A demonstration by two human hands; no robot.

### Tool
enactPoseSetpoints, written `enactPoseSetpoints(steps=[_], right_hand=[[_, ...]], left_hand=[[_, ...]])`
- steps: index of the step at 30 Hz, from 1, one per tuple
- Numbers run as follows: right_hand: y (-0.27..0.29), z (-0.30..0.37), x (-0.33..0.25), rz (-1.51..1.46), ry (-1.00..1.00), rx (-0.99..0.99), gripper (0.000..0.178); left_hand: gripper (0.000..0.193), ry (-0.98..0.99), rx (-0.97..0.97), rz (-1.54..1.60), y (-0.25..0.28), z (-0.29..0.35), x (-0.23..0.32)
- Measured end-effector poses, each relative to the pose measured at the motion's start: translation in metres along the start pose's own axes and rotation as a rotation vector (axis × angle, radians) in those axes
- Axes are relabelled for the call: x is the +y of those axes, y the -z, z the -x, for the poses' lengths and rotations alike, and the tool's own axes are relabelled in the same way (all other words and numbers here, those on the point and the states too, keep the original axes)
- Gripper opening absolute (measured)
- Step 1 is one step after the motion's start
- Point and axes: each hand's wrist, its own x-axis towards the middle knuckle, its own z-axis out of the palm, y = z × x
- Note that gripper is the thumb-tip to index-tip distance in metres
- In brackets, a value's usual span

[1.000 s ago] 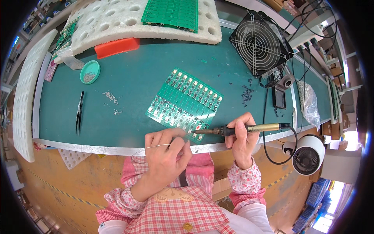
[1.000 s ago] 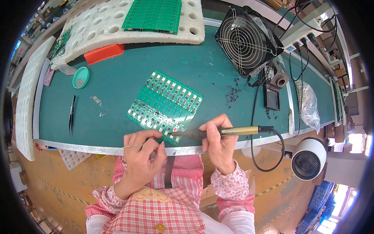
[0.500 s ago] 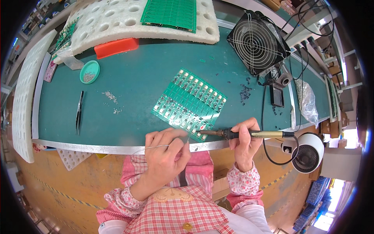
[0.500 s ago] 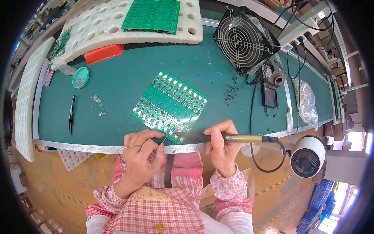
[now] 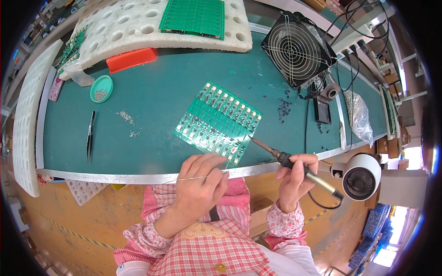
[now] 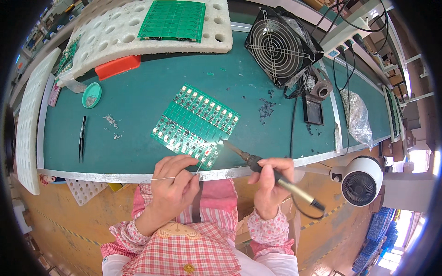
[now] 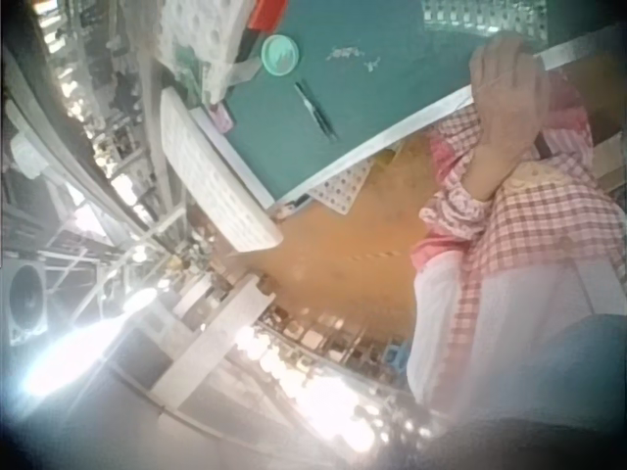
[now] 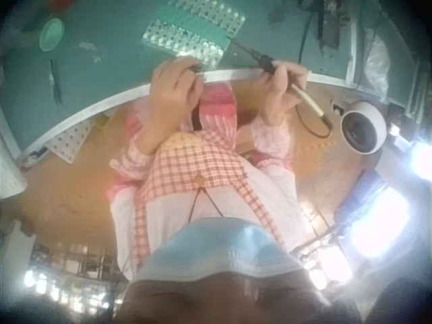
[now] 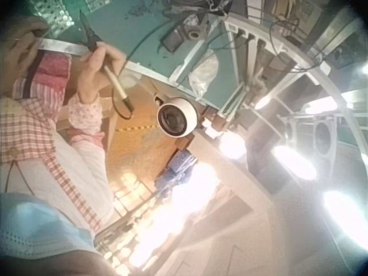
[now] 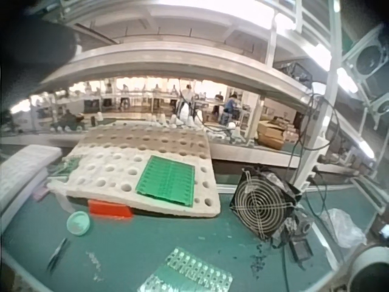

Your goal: The person solders components onto a circuit board using a soldering iron, places the iron in a stand to handle components and solder wire with tweezers and by hand, and resumes soldering the board.

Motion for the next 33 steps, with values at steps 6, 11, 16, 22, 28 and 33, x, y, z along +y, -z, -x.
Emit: enactPoseSetpoints(steps=[6, 11, 16, 22, 28, 33], right_hand=[[0.009, 0.031, 0.002, 0.125, 0.106, -0.111, 0.016], [0.015, 0.044, 0.008, 0.179, 0.294, -0.187, 0.016], [0.006, 0.037, 0.002, 0.286, 0.468, -0.304, 0.018], [0.004, 0.035, 0.000, 0.350, 0.503, -0.340, 0.023], [-0.001, 0.032, 0.001, 0.313, 0.479, -0.365, 0.026], [-0.002, 0.027, 0.000, 0.337, 0.553, -0.389, 0.028]], left_hand=[[0.014, 0.067, -0.016, 0.041, 0.006, -0.006, -0.001], [0.015, 0.066, -0.025, -0.017, 0.004, -0.008, 0.001], [0.015, 0.070, -0.013, -0.046, 0.001, -0.007, 0.002], [0.014, 0.060, -0.023, -0.067, 0.000, -0.008, 0.002], [0.014, 0.064, -0.021, -0.070, -0.001, -0.008, 0.002], [0.015, 0.058, -0.033, -0.086, -0.001, -0.009, 0.003]])
